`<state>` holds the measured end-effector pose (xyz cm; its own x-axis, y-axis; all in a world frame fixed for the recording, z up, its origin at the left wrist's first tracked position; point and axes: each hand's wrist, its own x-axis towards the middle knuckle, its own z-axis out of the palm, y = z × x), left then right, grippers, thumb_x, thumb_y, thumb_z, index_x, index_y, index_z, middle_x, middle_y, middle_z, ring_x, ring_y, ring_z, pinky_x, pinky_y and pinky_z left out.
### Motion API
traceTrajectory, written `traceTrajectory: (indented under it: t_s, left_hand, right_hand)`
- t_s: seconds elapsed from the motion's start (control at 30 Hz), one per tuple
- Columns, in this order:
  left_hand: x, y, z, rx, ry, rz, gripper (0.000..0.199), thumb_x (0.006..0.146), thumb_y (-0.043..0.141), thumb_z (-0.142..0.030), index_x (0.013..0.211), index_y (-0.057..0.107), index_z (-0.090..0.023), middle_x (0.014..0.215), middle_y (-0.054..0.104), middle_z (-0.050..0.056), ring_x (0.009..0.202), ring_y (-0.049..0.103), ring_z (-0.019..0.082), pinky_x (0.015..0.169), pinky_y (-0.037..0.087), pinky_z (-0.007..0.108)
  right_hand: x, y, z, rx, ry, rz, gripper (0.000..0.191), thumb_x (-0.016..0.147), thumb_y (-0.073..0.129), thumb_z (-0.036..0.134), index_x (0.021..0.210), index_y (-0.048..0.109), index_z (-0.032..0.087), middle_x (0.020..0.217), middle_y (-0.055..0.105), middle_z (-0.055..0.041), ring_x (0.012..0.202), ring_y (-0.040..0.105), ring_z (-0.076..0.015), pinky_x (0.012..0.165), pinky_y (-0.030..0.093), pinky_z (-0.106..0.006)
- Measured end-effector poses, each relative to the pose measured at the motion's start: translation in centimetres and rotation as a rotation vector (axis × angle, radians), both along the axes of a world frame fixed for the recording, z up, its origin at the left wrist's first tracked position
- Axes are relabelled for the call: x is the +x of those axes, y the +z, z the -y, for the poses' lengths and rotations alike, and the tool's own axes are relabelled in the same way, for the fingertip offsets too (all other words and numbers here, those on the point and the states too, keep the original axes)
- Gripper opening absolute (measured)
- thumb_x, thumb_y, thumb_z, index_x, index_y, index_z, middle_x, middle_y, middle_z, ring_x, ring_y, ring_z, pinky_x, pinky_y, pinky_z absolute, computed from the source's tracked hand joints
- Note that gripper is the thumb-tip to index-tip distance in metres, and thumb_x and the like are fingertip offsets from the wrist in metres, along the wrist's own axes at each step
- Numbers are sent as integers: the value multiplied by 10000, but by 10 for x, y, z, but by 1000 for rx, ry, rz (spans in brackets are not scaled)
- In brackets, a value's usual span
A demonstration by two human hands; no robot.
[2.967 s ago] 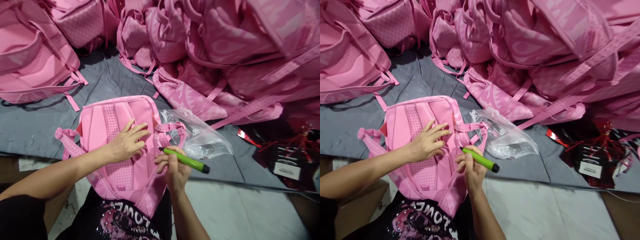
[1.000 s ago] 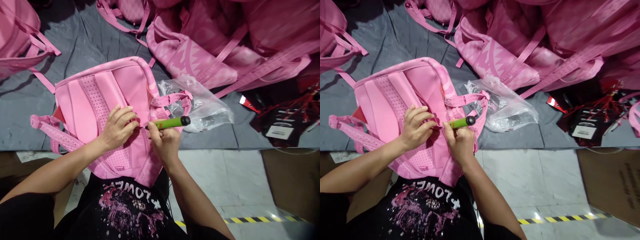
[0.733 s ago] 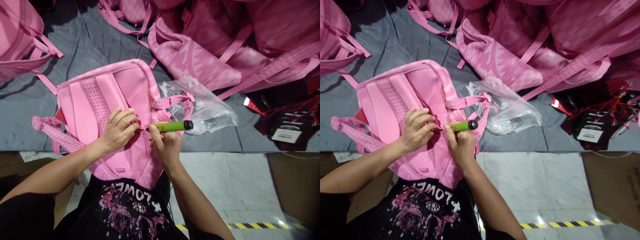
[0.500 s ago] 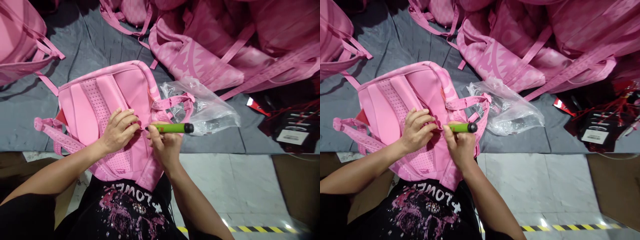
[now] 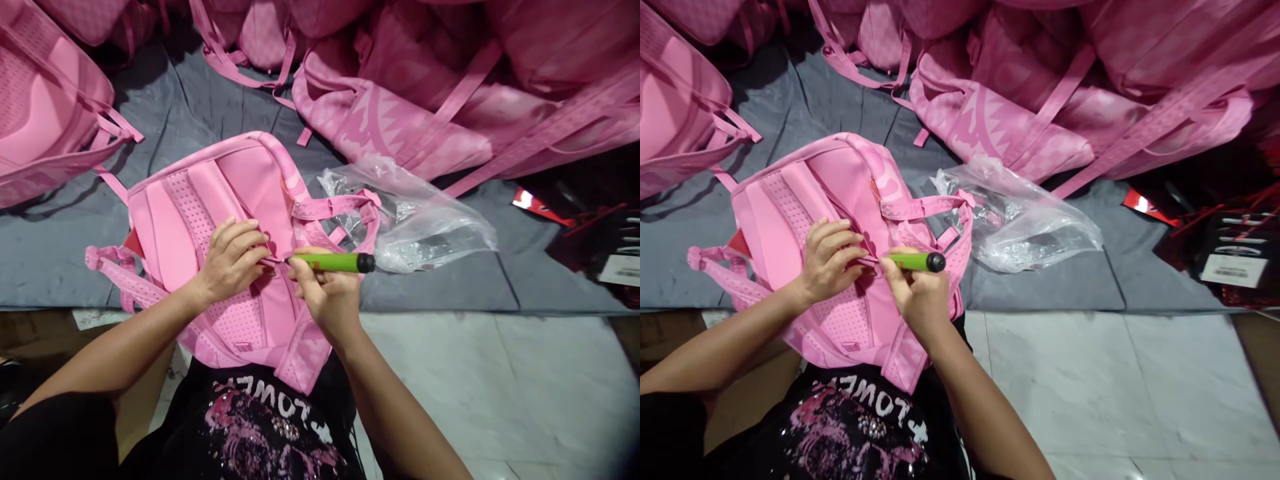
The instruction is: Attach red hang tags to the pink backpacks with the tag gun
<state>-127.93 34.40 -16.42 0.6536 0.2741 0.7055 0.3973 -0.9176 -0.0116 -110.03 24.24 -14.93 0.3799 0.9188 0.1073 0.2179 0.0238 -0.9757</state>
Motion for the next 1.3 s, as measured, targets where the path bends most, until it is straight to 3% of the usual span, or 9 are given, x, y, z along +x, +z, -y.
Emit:
traceTrajectory:
  t_s: [0.3,0.53,0.6,0.67,0.83,0.93,1.0,1.13,1.3]
  left_hand:
    - [-1,-6,3,2,11,32,180,880,655,-338,1022,613,-236,992,702,38,1198,573,208,1156,351,417]
    - [1,-9,6,-2,7,48,179,867,682,-380,983,626,-256,945,715,7,1158,591,185,1150,354,388]
    - [1,-4,5,-13,12,36,219,838,722,-388,979,628,-249,953,717,3,1155,586,188,1134,354,381]
    - [1,10,0,-16,-3,-26,186,867,692,-356,986,629,-229,997,718,15,1153,578,198,1102,353,381]
    - [8,69,-33,-21,-150,-499,283,902,612,-476,901,641,-195,925,703,36,925,599,201,928,391,378]
    - [13,91,-48,-80,-55,-664,416,819,652,-592,834,668,-177,825,698,64,806,594,219,857,378,409]
    - [13,98,-47,-115,13,-692,450,772,684,-619,779,677,-169,753,693,62,741,598,209,816,369,394]
    - [-3,124,0,-100,56,-557,482,766,690,-639,674,640,-168,645,645,23,644,573,170,739,354,348]
    - [-16,171,98,-75,97,-264,517,838,611,-632,611,561,-169,585,587,-4,567,500,146,644,312,343]
  right_hand:
    - [5,9,0,-44,94,119,240,931,583,361,852,674,154,636,668,-20,412,584,-115,388,474,-214]
    - [6,5,7,-31,82,94,147,935,591,316,908,649,183,589,613,34,387,547,-94,395,481,-201]
    - [7,3,7,6,60,107,138,934,597,308,984,646,189,699,673,6,436,590,-99,422,513,-205]
    - [9,2,8,24,85,112,190,922,611,318,1064,645,197,864,717,-38,545,660,-124,473,559,-224]
    - [8,0,23,-8,95,103,144,921,618,311,983,662,189,726,689,-16,528,659,-151,475,565,-252]
    - [-9,-8,34,123,108,197,286,939,593,266,1221,619,228,1002,734,-70,867,727,-208,787,616,-364]
    - [-25,-16,38,259,88,377,380,950,564,240,1329,558,262,1225,678,-97,1135,649,-244,986,527,-459]
    - [-35,-18,48,582,-34,645,404,948,532,209,1349,522,255,1243,679,-110,1196,616,-248,1023,465,-468]
    - [14,31,68,834,140,731,337,927,540,235,1259,551,287,1102,745,-64,1097,678,-248,995,497,-489]
